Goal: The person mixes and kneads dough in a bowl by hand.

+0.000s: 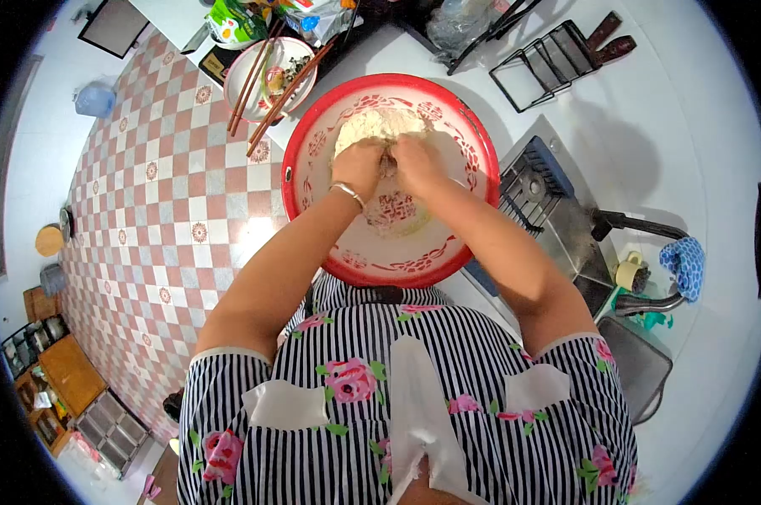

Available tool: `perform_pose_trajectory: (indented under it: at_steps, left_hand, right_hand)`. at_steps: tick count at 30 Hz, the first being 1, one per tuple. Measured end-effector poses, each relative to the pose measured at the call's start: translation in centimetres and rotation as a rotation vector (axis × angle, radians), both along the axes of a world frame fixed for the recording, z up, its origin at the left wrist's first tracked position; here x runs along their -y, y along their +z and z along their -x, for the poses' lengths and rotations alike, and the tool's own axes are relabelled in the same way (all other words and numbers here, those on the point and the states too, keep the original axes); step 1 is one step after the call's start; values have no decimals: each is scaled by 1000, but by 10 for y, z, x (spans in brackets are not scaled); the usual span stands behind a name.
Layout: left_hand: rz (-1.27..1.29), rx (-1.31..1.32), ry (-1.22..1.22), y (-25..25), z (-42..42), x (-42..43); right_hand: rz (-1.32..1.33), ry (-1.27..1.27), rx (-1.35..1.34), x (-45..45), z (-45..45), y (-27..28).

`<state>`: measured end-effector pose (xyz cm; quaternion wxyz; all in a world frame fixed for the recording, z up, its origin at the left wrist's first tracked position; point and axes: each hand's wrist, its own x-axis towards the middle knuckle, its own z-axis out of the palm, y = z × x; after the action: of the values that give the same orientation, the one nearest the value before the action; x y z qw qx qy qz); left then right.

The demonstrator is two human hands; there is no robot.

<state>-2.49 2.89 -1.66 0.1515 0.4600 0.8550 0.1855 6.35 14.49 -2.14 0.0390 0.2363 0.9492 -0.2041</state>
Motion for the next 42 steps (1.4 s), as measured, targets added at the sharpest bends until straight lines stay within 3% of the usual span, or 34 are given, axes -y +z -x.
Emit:
perform_pose_trajectory:
  at_steps: [4,5,8,9,11,12,13,15,17,18,21,25,31,37,39,41,42]
  left_hand:
    - [-8,133,-9,22,5,46]
    - [17,151,13,30,2,60]
    - [436,188,-52,14,-3,82]
    - [460,78,-75,9,-8,82]
    - [506,-142,-126,-5,-24,70]
    - [459,-12,-2,-16,-32,66]
    - [455,-56,-30,-35,-43,67]
    - [443,-149,-89,-70,-63,71]
    - [473,50,-275,-34,-65,68]
    - [485,153,-364,-20,-64,67]
    - [455,184,-228,-23,-40,70]
    - [530,35,-138,-32,-57,55]
    - [419,186,22,-24,-81,46]
    - [316,440,-109,-48,-52,55]
    - [-116,639,161,-17,-41,50]
    - [-219,620,255,2,-27,35]
    - [-272,609,300,11,-20,27]
  right_hand:
    - [172,24,-99,11,-48,50]
    - [214,13,-82,16,-61,44]
    - [179,98,107,36,-73,12]
    - [138,150,188,45,-69,6]
    - [86,157,19,62,-65,-1]
    - [67,166,-39,69,-66,-18]
    - [49,172,-95,74,-70,-28]
    - [98,315,194,75,-73,-18]
    - [143,363,377,75,-75,-5]
    - [112,306,372,66,-75,1]
    - [26,148,368,27,-87,0]
    - [14,21,339,31,-88,-8]
    - [126,54,271,72,-77,-14]
    - [311,-65,181,55,-67,-9]
    - [351,-81,84,42,-59,20]
    - [559,-310,-221,32,-44,38]
    - [490,-292,-192,25,-33,48]
